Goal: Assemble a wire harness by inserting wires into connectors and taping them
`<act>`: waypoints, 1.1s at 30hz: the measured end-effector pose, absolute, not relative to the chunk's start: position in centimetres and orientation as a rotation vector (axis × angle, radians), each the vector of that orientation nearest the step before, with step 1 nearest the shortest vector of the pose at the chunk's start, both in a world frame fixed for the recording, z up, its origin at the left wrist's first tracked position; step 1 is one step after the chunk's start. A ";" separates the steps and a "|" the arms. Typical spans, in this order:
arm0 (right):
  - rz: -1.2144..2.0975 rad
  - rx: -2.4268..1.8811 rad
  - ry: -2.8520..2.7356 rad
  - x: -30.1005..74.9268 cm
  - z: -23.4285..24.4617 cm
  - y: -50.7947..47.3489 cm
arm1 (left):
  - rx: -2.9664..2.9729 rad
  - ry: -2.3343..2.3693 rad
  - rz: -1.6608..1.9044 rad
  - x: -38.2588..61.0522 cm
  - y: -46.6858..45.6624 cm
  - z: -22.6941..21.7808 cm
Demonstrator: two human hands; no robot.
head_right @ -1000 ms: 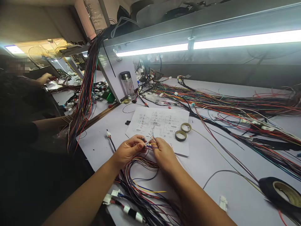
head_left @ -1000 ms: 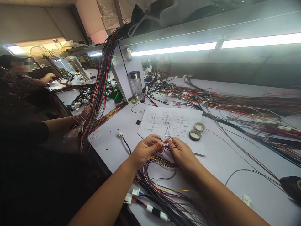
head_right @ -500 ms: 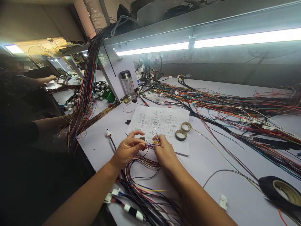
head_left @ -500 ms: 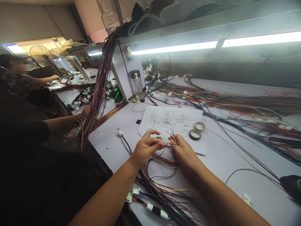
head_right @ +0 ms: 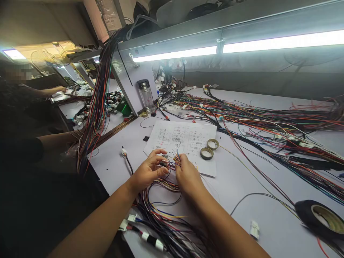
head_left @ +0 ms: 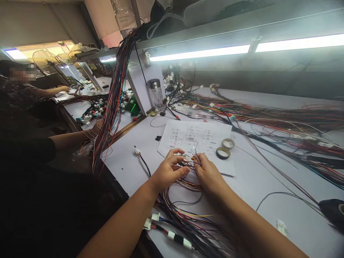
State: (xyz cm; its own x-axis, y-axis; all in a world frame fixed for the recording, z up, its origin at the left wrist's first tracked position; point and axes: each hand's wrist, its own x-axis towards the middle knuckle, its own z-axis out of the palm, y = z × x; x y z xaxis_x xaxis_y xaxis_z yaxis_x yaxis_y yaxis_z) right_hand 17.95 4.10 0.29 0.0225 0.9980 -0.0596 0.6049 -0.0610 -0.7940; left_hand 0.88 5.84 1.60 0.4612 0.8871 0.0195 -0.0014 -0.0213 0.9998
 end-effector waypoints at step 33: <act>0.703 -1.551 -1.586 18.1 0.8 4.1 | 0.753 0.770 0.786 0.6 6.7 1.4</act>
State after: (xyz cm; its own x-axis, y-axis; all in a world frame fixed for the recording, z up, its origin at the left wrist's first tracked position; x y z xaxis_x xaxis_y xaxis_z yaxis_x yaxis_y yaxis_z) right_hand 18.11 4.11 0.79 0.0630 0.9857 0.1564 0.5460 0.0971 -0.8321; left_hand 0.60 6.73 1.40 0.4786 0.8227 -0.3069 -0.3237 0.4902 0.8093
